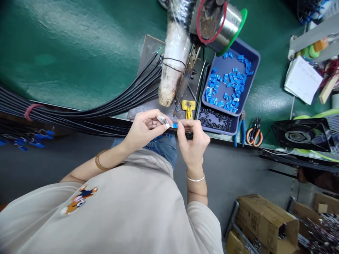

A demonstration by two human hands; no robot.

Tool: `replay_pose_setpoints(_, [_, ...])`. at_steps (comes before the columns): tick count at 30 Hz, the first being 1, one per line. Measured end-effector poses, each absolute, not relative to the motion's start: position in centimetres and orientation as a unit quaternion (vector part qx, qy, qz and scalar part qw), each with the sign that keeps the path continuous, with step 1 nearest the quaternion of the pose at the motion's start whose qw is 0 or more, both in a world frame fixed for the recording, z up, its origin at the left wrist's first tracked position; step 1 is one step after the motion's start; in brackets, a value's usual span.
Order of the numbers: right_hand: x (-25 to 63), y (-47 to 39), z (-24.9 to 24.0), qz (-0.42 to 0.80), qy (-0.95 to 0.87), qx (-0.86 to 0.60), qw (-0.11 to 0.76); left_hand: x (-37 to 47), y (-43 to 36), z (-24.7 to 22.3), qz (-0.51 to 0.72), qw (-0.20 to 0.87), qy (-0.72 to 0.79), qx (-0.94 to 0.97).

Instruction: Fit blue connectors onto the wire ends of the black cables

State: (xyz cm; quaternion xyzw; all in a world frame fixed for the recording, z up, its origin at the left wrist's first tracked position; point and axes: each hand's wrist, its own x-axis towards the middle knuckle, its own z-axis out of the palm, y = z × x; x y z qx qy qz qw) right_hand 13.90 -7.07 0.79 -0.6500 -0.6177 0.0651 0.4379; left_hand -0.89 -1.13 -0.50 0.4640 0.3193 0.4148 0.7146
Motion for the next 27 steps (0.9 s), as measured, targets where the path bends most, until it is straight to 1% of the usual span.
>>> replay_pose_setpoints(2, [13.8,-7.0,0.7,0.088,-0.620,-0.649,0.432,-0.8,-1.1,-0.6,0.432,0.706,0.308,0.469])
replay_pose_setpoints(8, [13.8,-6.9,0.2,0.042,-0.671,-0.600,0.433,-0.6,-1.0,-0.7,0.449,0.693,0.298,0.479])
replay_pose_setpoints(11, [13.8,-7.0,0.2,0.030,-0.653,-0.610,0.447,-0.5,-1.1,-0.7,0.454,0.680,0.313,0.483])
replay_pose_setpoints(13, [13.9,-7.1,0.4,0.011,-0.607,-0.625,0.491,-0.4,-1.0,-0.8,0.455,0.673,0.328,0.483])
replay_pose_setpoints(14, [13.9,-7.1,0.5,-0.009,-0.577,-0.621,0.530,-0.3,-1.0,-0.9,0.455,0.671,0.334,0.481])
replay_pose_setpoints(16, [14.0,-7.1,0.7,-0.058,-0.527,-0.583,0.616,-0.2,-1.0,-1.0,0.458,0.669,0.340,0.477])
replay_pose_setpoints(18, [13.9,-7.1,0.7,-0.068,-0.508,-0.553,0.657,-0.1,-0.9,-1.1,0.465,0.663,0.343,0.475])
replay_pose_setpoints(20, [13.8,-7.2,0.6,-0.037,-0.520,-0.567,0.638,0.0,-0.8,-1.1,0.474,0.656,0.347,0.474])
replay_pose_setpoints(23, [13.6,-7.4,0.0,0.009,-0.567,-0.611,0.552,0.2,-0.7,-1.0,0.481,0.649,0.347,0.476])
replay_pose_setpoints(25, [13.5,-7.3,-0.3,0.026,-0.607,-0.611,0.507,0.3,-0.7,-0.9,0.484,0.646,0.343,0.480])
replay_pose_setpoints(27, [13.5,-7.1,-0.5,0.039,-0.631,-0.599,0.492,0.4,-0.6,-0.8,0.490,0.640,0.340,0.485])
